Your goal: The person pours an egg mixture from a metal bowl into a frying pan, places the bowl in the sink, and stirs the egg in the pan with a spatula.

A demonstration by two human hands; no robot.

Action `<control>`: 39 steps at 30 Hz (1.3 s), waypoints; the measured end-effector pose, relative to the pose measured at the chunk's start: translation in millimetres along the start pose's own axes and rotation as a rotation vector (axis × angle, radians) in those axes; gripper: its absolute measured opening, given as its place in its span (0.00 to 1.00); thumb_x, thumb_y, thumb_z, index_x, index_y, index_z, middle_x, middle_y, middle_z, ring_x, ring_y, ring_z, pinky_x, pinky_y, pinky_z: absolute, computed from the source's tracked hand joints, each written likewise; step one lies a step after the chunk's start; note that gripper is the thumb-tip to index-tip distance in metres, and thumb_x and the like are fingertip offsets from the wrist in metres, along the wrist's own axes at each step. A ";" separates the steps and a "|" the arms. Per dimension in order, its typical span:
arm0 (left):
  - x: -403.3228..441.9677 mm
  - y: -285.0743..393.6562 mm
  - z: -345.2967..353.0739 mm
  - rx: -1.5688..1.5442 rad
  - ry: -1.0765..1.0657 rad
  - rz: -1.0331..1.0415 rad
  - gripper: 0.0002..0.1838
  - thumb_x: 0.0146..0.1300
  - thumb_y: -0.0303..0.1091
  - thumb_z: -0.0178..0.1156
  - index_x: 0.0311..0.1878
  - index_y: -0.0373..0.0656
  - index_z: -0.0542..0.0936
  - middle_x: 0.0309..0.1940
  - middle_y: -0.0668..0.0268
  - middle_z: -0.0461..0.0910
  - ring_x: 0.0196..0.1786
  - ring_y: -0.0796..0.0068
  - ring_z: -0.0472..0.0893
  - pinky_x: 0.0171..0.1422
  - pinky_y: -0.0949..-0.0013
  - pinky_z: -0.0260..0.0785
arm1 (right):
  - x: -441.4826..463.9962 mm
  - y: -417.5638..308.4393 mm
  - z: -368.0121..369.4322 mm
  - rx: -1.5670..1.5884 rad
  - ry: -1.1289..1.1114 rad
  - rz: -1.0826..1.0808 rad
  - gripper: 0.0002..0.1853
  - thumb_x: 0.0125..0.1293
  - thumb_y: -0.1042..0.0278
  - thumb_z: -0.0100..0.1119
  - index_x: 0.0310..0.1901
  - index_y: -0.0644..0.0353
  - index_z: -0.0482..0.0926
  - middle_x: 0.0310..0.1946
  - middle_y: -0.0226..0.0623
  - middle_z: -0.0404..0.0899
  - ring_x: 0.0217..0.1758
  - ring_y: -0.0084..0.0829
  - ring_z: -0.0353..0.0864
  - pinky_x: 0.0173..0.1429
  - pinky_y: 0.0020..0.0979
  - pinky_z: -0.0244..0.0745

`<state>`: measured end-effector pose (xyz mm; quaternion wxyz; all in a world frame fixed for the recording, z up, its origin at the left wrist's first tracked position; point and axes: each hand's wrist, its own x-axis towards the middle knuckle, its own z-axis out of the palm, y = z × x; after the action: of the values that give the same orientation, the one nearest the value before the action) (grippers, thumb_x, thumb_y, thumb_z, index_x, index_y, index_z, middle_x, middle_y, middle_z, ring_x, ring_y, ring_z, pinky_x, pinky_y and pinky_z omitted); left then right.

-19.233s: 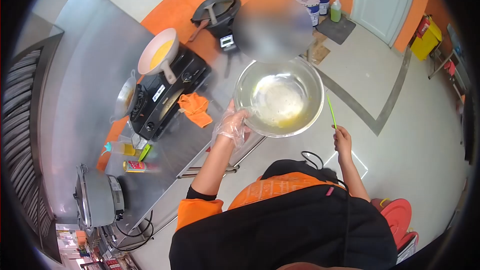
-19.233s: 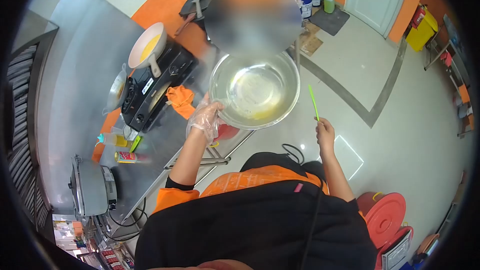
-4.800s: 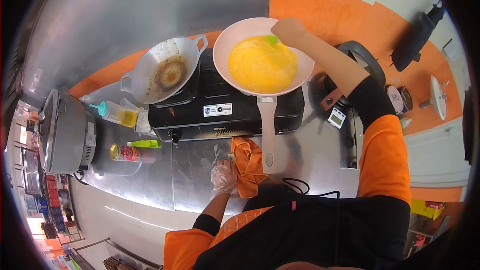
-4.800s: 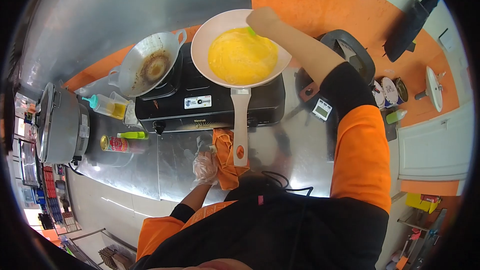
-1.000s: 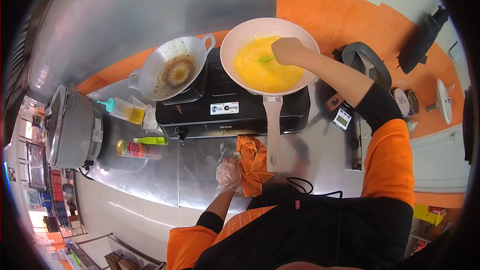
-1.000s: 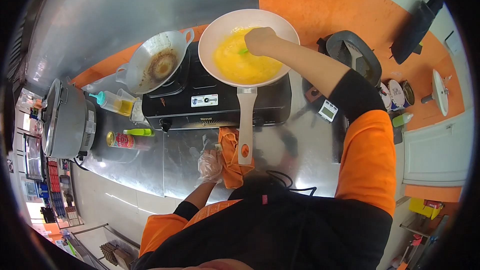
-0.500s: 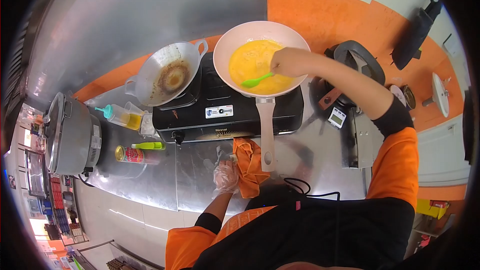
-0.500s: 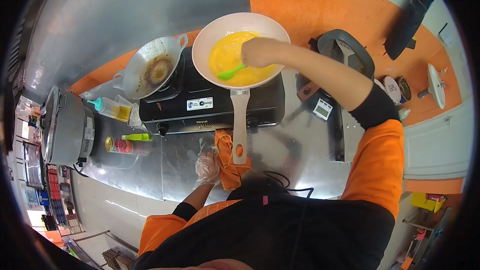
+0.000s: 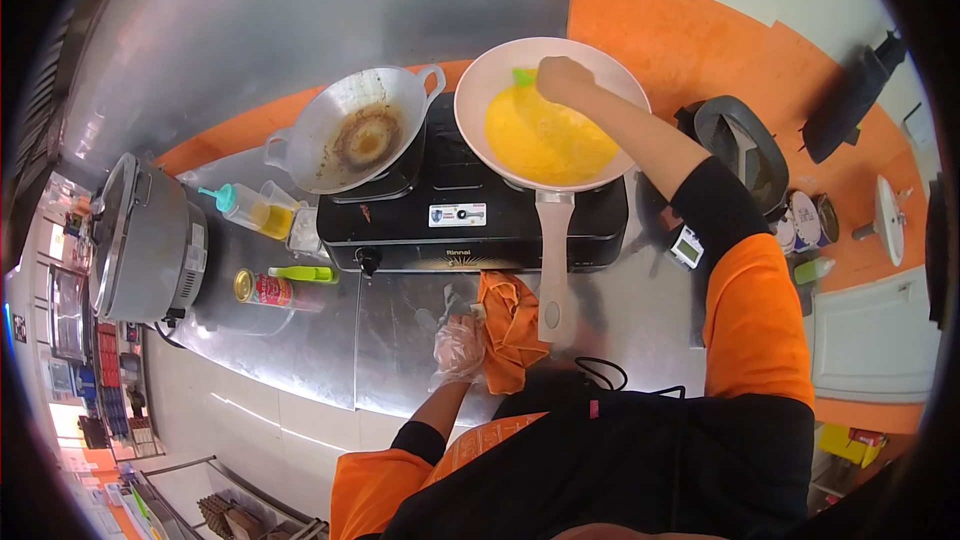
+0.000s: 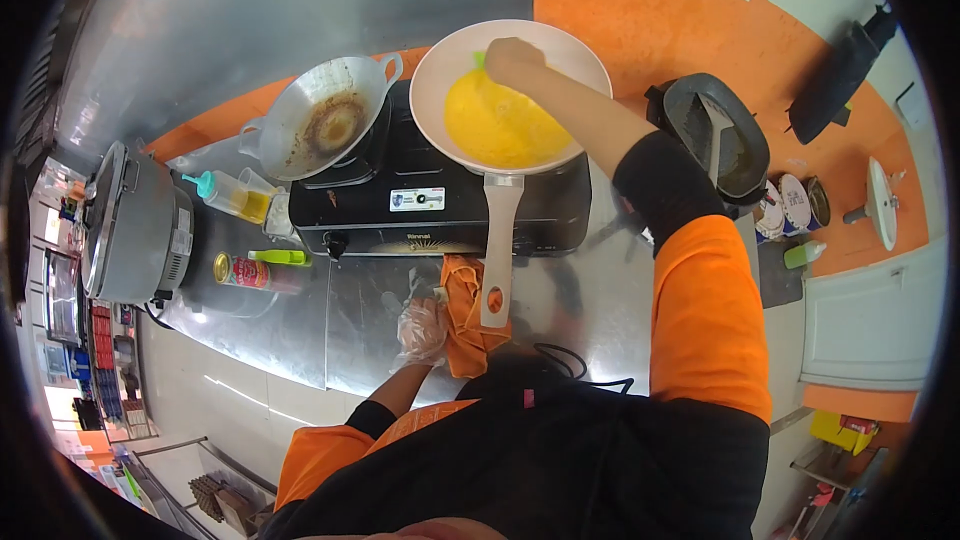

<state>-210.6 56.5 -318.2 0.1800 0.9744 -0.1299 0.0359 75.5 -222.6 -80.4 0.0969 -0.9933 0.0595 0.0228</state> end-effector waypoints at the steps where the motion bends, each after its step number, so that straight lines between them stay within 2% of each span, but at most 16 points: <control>1: -0.1 0.5 -0.4 -0.005 0.002 0.001 0.11 0.60 0.40 0.52 0.34 0.41 0.74 0.31 0.54 0.75 0.34 0.53 0.77 0.37 0.54 0.69 | 3.0 10.4 0.5 -0.035 0.015 0.011 0.13 0.58 0.68 0.47 0.40 0.61 0.80 0.40 0.44 0.80 0.43 0.41 0.80 0.43 0.40 0.74; 3: 0.5 3.2 -4.8 -0.013 0.006 0.006 0.11 0.60 0.41 0.52 0.34 0.42 0.74 0.31 0.54 0.75 0.34 0.53 0.77 0.37 0.54 0.70 | 1.2 29.9 -3.7 -0.115 0.042 0.026 0.13 0.58 0.69 0.47 0.40 0.60 0.80 0.40 0.44 0.80 0.44 0.40 0.80 0.43 0.40 0.74; 5: -0.1 -0.1 0.8 -0.012 0.016 0.011 0.12 0.60 0.41 0.53 0.35 0.42 0.74 0.31 0.54 0.75 0.34 0.53 0.77 0.37 0.54 0.70 | -3.8 52.9 -16.3 -0.148 0.035 -0.052 0.13 0.58 0.69 0.47 0.39 0.58 0.81 0.39 0.46 0.80 0.44 0.41 0.80 0.44 0.40 0.74; 7: -0.9 -2.6 1.3 0.002 0.002 0.004 0.12 0.59 0.41 0.53 0.35 0.41 0.74 0.32 0.54 0.75 0.34 0.53 0.77 0.37 0.54 0.70 | -1.1 74.4 -20.2 -0.191 0.138 -0.033 0.11 0.56 0.67 0.50 0.35 0.60 0.81 0.34 0.45 0.81 0.39 0.41 0.81 0.39 0.38 0.75; 10: 0.1 0.0 -0.9 0.015 -0.020 0.003 0.12 0.59 0.41 0.53 0.36 0.41 0.74 0.33 0.54 0.75 0.35 0.53 0.77 0.38 0.54 0.70 | -18.8 101.6 -41.5 -0.336 0.250 -0.169 0.10 0.54 0.67 0.52 0.32 0.59 0.82 0.31 0.44 0.81 0.36 0.41 0.82 0.35 0.39 0.75; 16: -0.6 0.1 0.1 0.046 -0.044 0.002 0.12 0.58 0.40 0.53 0.36 0.40 0.73 0.34 0.53 0.75 0.36 0.53 0.77 0.40 0.55 0.70 | -73.6 106.4 -73.6 -0.621 0.206 -0.208 0.07 0.52 0.68 0.56 0.29 0.57 0.83 0.27 0.40 0.81 0.32 0.37 0.82 0.31 0.36 0.75; 19: -0.8 0.9 -0.5 0.047 -0.034 0.009 0.12 0.58 0.40 0.53 0.36 0.40 0.73 0.34 0.53 0.75 0.36 0.53 0.77 0.40 0.55 0.70 | -71.7 102.6 -53.7 -0.659 0.150 -0.156 0.06 0.52 0.69 0.56 0.28 0.56 0.83 0.26 0.39 0.82 0.32 0.36 0.83 0.30 0.35 0.75; 28: 0.9 2.5 -2.7 0.030 -0.032 0.004 0.12 0.59 0.40 0.52 0.37 0.40 0.74 0.34 0.53 0.75 0.38 0.53 0.76 0.40 0.55 0.69 | -5.2 62.5 -4.2 -0.511 0.274 -0.234 0.08 0.54 0.71 0.53 0.29 0.54 0.83 0.29 0.37 0.82 0.34 0.33 0.83 0.30 0.33 0.74; 34: 0.2 3.1 -3.4 0.024 -0.033 -0.013 0.12 0.57 0.39 0.54 0.38 0.41 0.74 0.34 0.53 0.75 0.36 0.52 0.77 0.40 0.55 0.70 | 6.8 46.4 -13.6 -0.482 0.351 -0.362 0.07 0.54 0.71 0.53 0.29 0.56 0.82 0.28 0.37 0.82 0.36 0.35 0.82 0.31 0.34 0.74; 37: 0.6 1.0 -0.8 0.025 -0.047 -0.031 0.12 0.57 0.40 0.55 0.37 0.41 0.74 0.34 0.53 0.75 0.35 0.53 0.77 0.39 0.54 0.70 | 6.4 62.3 -36.6 -0.433 0.414 -0.377 0.06 0.53 0.72 0.54 0.29 0.56 0.82 0.29 0.37 0.82 0.35 0.35 0.82 0.30 0.34 0.73; 39: 0.0 -2.1 2.7 0.013 -0.046 -0.024 0.12 0.56 0.40 0.55 0.37 0.41 0.74 0.34 0.53 0.75 0.35 0.53 0.77 0.38 0.54 0.70 | -1.3 69.6 -55.0 -0.547 0.335 -0.299 0.06 0.53 0.72 0.54 0.30 0.55 0.82 0.30 0.36 0.82 0.35 0.35 0.82 0.30 0.35 0.73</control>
<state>-210.0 57.4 -321.4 0.1713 0.9775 -0.1222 0.0124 67.5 -301.0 -39.6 -0.1814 -0.9701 -0.0797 -0.1400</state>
